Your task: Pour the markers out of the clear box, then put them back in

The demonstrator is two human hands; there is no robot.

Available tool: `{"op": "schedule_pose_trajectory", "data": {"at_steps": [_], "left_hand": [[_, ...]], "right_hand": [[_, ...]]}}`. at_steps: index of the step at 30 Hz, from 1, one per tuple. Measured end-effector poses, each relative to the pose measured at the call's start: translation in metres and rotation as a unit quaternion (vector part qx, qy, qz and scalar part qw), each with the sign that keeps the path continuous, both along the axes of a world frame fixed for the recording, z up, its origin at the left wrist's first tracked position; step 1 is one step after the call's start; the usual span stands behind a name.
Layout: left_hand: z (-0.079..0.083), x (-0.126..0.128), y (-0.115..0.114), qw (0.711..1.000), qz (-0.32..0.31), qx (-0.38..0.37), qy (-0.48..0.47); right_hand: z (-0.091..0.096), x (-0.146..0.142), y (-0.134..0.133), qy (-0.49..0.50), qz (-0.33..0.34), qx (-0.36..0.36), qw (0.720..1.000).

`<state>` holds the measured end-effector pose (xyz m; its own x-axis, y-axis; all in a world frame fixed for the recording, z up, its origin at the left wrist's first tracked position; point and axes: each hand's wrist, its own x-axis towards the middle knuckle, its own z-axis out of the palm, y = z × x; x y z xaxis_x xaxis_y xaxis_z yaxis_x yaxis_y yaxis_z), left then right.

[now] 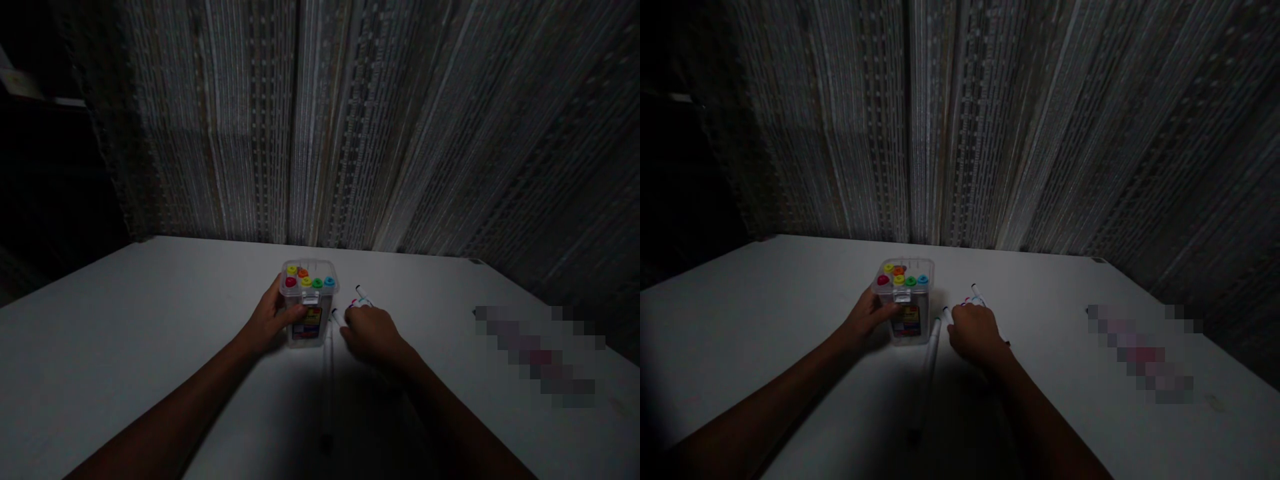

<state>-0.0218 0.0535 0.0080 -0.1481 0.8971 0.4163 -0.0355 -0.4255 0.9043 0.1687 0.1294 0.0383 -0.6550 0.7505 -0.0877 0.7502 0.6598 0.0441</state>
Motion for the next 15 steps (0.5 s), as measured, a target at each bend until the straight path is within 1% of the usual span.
{"op": "schedule_pose_trajectory", "data": {"at_steps": [2, 4, 8, 10, 13, 15], "left_hand": [[-0.001, 0.000, 0.000, 1.000, -0.003, 0.003, 0.000], [-0.001, 0.000, 0.001, 1.000, -0.006, 0.005, 0.000], [0.000, 0.001, 0.000, 1.000, -0.003, -0.002, -0.003], [0.000, 0.002, 0.000, 1.000, -0.003, -0.002, -0.003], [0.000, 0.001, 0.000, 1.000, -0.009, 0.000, -0.005], [-0.001, 0.001, 0.000, 1.000, -0.012, -0.001, -0.008]], "right_hand": [[0.001, 0.001, 0.001, 0.012, -0.010, 0.004, 1.000], [0.005, 0.000, -0.001, 0.027, -0.009, -0.008, 1.000], [0.011, -0.002, -0.010, 0.027, 0.037, -0.062, 0.997], [0.011, -0.004, -0.013, 0.014, 0.049, -0.075, 0.996], [0.006, -0.006, -0.013, 0.016, 0.041, -0.069, 0.997], [0.002, -0.007, -0.011, 0.027, 0.036, -0.049, 0.998]]}}
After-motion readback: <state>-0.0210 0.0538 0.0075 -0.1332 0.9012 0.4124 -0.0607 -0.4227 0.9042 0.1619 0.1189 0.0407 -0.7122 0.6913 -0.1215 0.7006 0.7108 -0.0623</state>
